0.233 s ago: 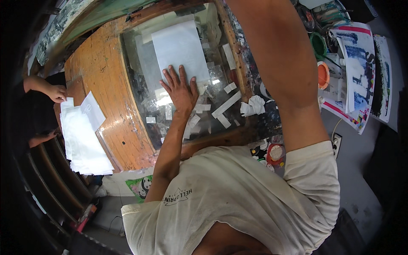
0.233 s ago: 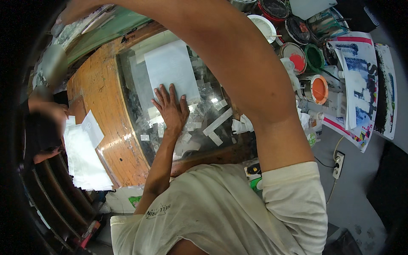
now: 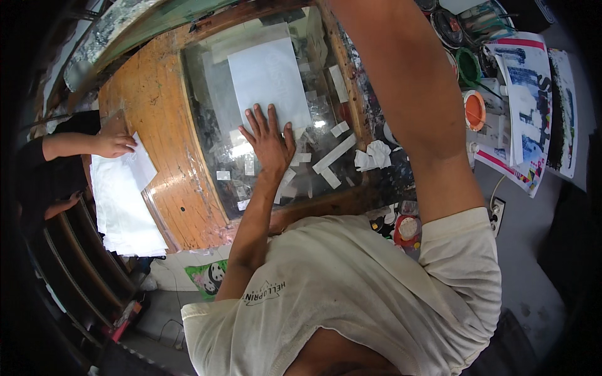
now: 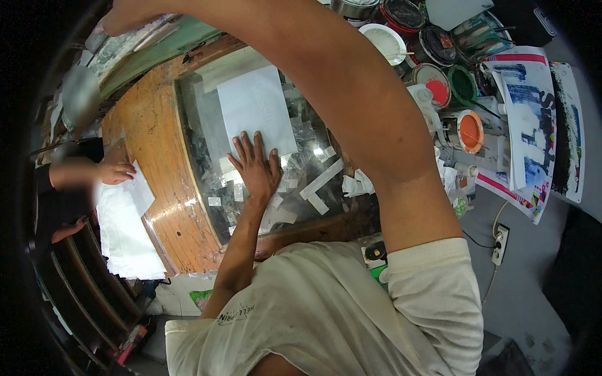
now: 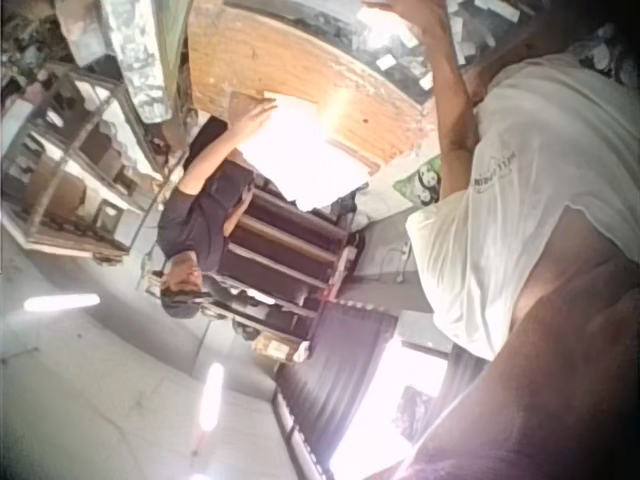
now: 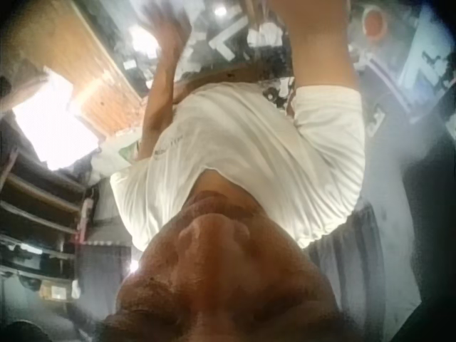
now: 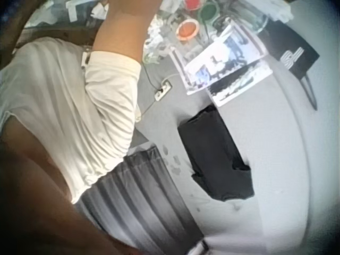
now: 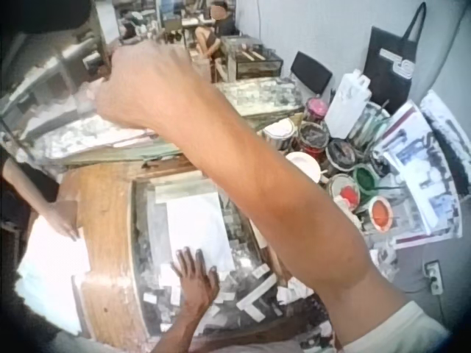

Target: The person repeatedly places white sheets under a screen printing frame, uses a squeegee to pull ink across the screen, and removes the printed sheets to a growing stack. A second person assists by handling the printed sheets on the left side of the table.

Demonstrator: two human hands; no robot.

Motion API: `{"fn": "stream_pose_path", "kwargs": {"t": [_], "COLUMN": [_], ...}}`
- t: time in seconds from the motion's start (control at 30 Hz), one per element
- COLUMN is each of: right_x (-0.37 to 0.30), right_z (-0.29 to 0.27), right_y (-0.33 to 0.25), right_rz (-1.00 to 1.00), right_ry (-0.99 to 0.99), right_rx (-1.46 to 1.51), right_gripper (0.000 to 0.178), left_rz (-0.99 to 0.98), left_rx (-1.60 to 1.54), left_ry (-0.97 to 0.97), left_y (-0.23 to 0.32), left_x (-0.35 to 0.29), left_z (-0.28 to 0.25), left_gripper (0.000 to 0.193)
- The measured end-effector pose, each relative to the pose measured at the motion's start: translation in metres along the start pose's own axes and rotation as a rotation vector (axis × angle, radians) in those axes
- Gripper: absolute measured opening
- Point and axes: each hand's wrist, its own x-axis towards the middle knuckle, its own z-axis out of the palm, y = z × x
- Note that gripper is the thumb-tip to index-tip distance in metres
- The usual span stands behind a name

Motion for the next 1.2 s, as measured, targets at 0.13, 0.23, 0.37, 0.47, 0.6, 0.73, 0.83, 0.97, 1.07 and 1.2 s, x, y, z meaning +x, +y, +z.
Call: {"fn": "stream_pose_path", "kwargs": {"t": [0.13,0.23,0.37,0.47,0.6,0.73,0.83,0.97,1.07,1.2], "right_x": [-0.005,0.009,-0.005,-0.044,-0.161,-0.216,-0.187,-0.105,-0.071,-0.071], "right_z": [-0.002,-0.012,0.033,0.051,0.074,0.139,0.193,0.251,0.294,0.283], "right_y": [0.000,-0.008,0.021,0.016,0.005,0.055,0.107,0.150,0.175,0.160], "right_rz": [-0.045,0.053,-0.159,-0.197,-0.169,0.086,-0.041,-0.062,-0.018,0.022], "right_ry": [-0.086,-0.250,0.040,0.025,0.014,-0.411,-0.306,-0.283,-0.305,-0.509], "right_rx": [0.023,0.061,0.029,0.072,0.009,0.036,0.122,0.009,-0.136,-0.013], "right_gripper": [0.050,0.048,0.048,0.050,0.038,0.037,0.030,0.028,0.034,0.041], "left_rz": [0.011,0.022,0.021,-0.087,-0.269,-0.912,-1.206,-1.333,-1.378,-1.452], "left_rx": [-0.020,-0.014,-0.079,-0.406,-1.397,-2.091,-1.891,-1.842,-1.819,-1.890], "left_ry": [0.010,0.017,0.051,0.109,0.357,0.025,-0.055,0.004,0.010,0.094], "left_y": [-0.001,-0.002,0.001,0.005,0.028,0.013,-0.006,-0.005,-0.004,-0.006], "left_x": [-0.004,-0.005,-0.002,-0.012,-0.038,-0.071,-0.073,-0.065,-0.059,-0.064], "left_z": [0.000,0.001,-0.010,-0.066,-0.148,-0.148,-0.108,-0.094,-0.096,-0.093], "left_gripper": [0.061,0.060,0.059,0.056,0.054,0.037,0.032,0.033,0.034,0.025]}}
